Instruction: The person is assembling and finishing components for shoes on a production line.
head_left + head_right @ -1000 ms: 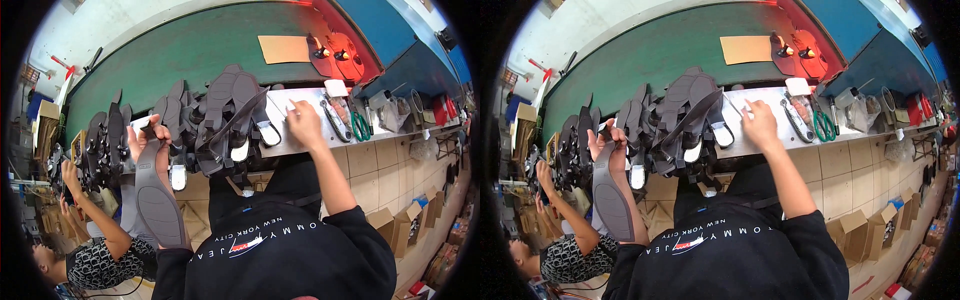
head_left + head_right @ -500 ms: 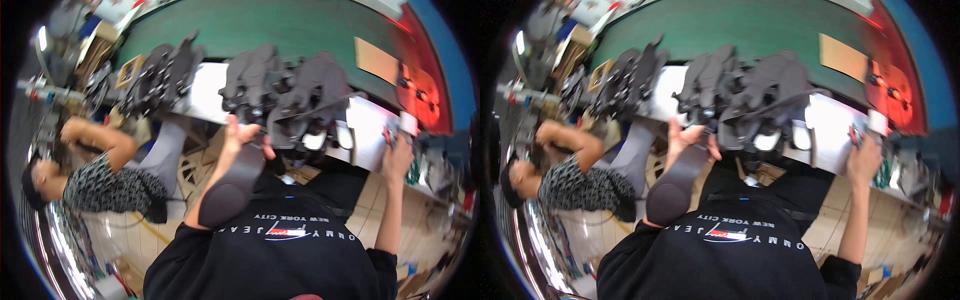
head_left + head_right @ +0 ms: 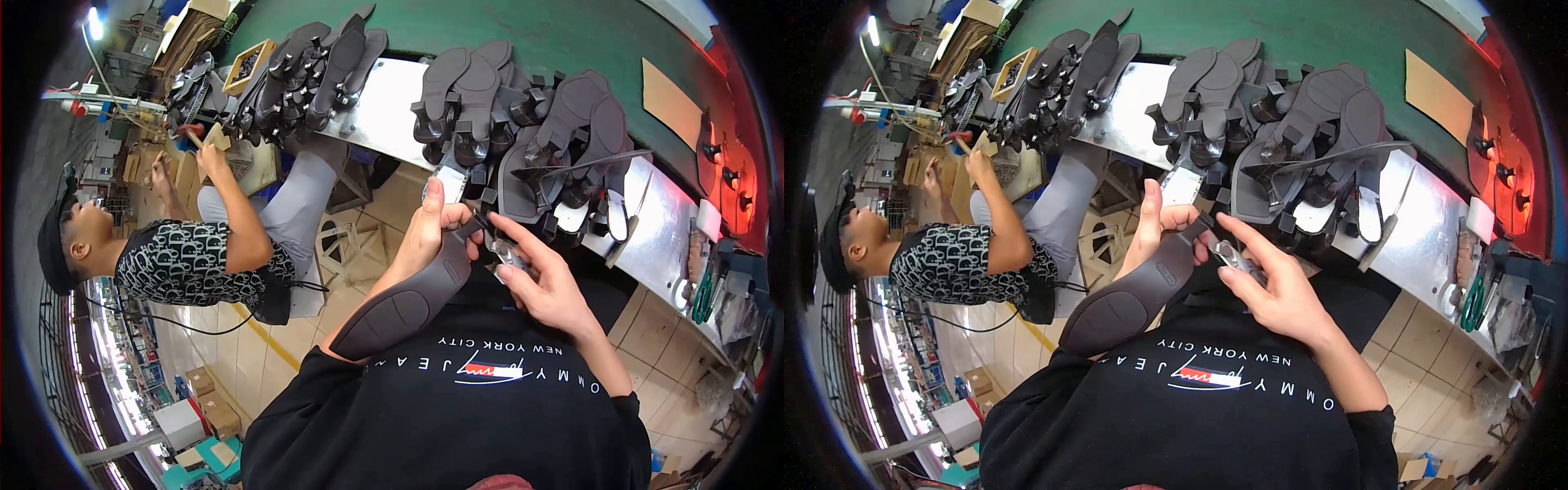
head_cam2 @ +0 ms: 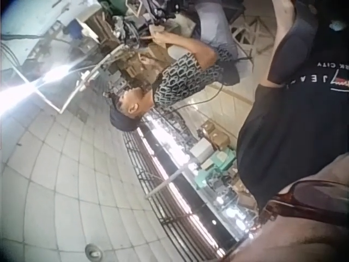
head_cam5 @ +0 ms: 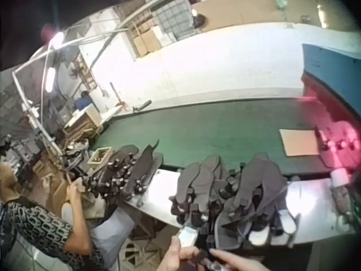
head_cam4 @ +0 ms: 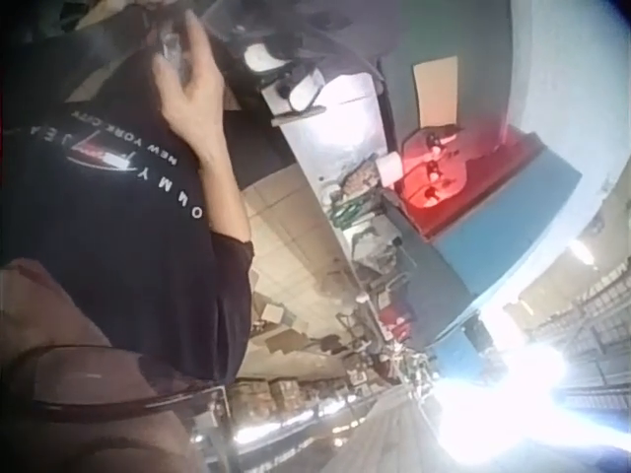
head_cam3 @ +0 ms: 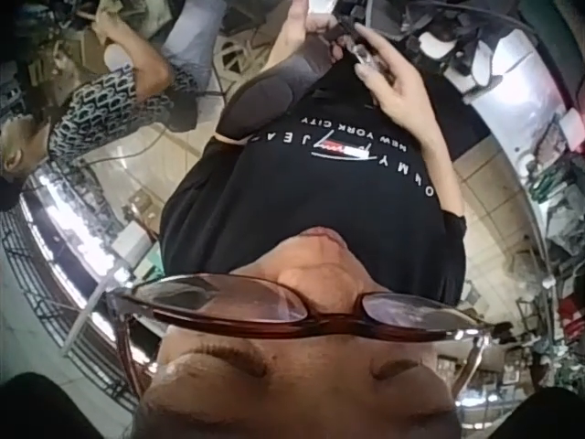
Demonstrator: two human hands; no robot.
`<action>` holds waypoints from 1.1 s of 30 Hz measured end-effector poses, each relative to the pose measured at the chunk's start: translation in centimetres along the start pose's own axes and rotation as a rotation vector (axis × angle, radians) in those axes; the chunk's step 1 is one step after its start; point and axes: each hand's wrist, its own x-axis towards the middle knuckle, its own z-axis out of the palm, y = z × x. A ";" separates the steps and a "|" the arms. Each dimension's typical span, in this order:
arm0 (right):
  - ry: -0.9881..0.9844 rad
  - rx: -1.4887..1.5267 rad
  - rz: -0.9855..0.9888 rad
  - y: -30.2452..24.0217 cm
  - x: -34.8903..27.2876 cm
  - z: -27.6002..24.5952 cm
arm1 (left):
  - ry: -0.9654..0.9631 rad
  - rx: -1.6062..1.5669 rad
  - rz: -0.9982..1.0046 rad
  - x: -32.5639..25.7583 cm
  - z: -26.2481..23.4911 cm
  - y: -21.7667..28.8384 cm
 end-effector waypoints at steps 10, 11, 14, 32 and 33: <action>0.015 0.130 0.054 0.1 0.6 1.0 | 0.034 0.085 0.161 0.1 -0.1 -1.4; 0.018 0.132 0.055 0.0 0.6 1.0 | 0.041 0.118 0.165 -0.1 -0.1 -1.1; 0.012 0.152 0.061 0.0 0.6 1.0 | 0.044 0.147 0.172 -0.1 -0.1 -0.9; 0.008 0.179 0.054 0.6 -0.1 1.7 | 0.070 -0.040 0.165 -0.7 0.3 -1.8; 0.013 0.160 0.040 0.6 -0.2 1.7 | 0.056 -0.079 0.143 -0.8 0.4 -1.7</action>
